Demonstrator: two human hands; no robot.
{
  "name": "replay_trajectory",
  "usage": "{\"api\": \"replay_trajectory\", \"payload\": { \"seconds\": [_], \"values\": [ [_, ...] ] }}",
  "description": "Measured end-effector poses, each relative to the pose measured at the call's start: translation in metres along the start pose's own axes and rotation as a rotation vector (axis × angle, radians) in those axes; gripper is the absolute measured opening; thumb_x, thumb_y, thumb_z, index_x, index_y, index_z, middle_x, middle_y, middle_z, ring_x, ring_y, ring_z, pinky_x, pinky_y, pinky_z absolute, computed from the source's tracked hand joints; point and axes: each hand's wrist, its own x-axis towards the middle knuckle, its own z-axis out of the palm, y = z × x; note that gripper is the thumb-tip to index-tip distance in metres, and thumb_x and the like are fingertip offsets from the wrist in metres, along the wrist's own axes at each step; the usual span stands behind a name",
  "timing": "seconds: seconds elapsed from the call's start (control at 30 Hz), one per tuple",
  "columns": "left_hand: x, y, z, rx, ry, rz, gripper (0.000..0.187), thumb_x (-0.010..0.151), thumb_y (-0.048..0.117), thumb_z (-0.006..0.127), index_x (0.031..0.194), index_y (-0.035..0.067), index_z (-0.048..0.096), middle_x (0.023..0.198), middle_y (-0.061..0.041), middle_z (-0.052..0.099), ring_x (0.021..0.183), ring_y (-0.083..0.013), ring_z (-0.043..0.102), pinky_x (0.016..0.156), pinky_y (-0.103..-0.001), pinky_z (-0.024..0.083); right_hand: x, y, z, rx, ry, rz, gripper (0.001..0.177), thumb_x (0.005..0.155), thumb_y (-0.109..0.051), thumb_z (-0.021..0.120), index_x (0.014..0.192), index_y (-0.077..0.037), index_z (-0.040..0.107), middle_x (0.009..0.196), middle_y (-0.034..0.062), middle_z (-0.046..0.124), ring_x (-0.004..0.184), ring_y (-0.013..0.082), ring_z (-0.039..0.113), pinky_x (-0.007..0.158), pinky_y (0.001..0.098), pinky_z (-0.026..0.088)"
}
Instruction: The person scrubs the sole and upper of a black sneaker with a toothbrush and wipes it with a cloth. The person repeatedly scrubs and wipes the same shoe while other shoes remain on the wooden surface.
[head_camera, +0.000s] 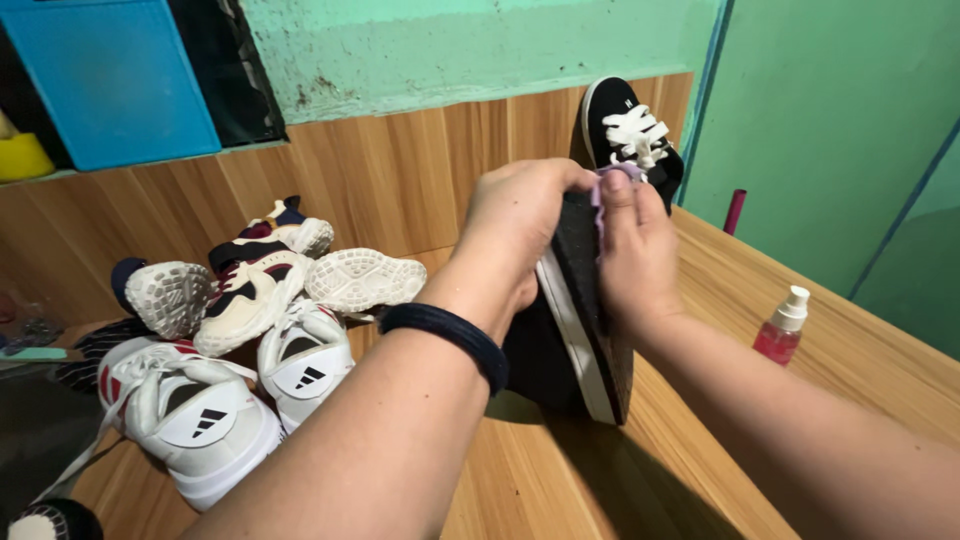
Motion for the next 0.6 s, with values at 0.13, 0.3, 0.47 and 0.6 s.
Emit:
{"api": "replay_trajectory", "payload": {
  "seconds": [0.13,0.3,0.47,0.6],
  "values": [
    [0.008,-0.005,0.000,-0.095,-0.063,0.062,0.022,0.075,0.017,0.074,0.088,-0.001,0.073,0.078,-0.010,0.070,0.068,-0.0222,0.065,0.059,-0.038,0.053,0.029,0.007,-0.007,-0.192,-0.001,0.313,0.054,0.106,-0.051,0.048,0.095,-0.002,0.067,0.080,0.0049,0.060,0.078,0.0174,0.053,0.073,0.0341,0.046],
    [0.028,-0.014,0.004,0.078,-0.003,0.187,0.035,0.081,0.032,0.074,0.101,0.003,0.075,0.099,-0.007,0.075,0.094,-0.0161,0.066,0.082,-0.030,0.050,0.050,-0.047,-0.006,0.329,0.037,0.287,0.056,0.102,-0.051,0.043,0.103,-0.003,0.072,0.087,0.0077,0.074,0.083,0.0229,0.068,0.076,0.0378,0.057],
    [0.050,-0.022,0.016,-0.271,0.027,0.041,0.044,0.094,0.044,0.060,0.102,0.002,0.071,0.099,-0.010,0.072,0.093,-0.0213,0.067,0.083,-0.037,0.051,0.011,-0.082,0.014,-0.135,-0.201,-0.177,0.046,0.113,-0.037,0.044,0.128,0.002,0.064,0.128,0.0177,0.066,0.123,0.0299,0.063,0.108,0.0400,0.045],
    [0.058,-0.026,0.021,-0.320,0.028,-0.004,0.033,0.096,0.031,0.057,0.096,0.002,0.071,0.087,-0.011,0.070,0.077,-0.0252,0.065,0.071,-0.043,0.053,-0.027,-0.052,-0.005,-0.150,-0.170,-0.553,0.036,0.115,-0.017,0.044,0.141,0.002,0.059,0.150,0.0168,0.061,0.150,0.0332,0.049,0.128,0.0417,0.032]
  ]
}}
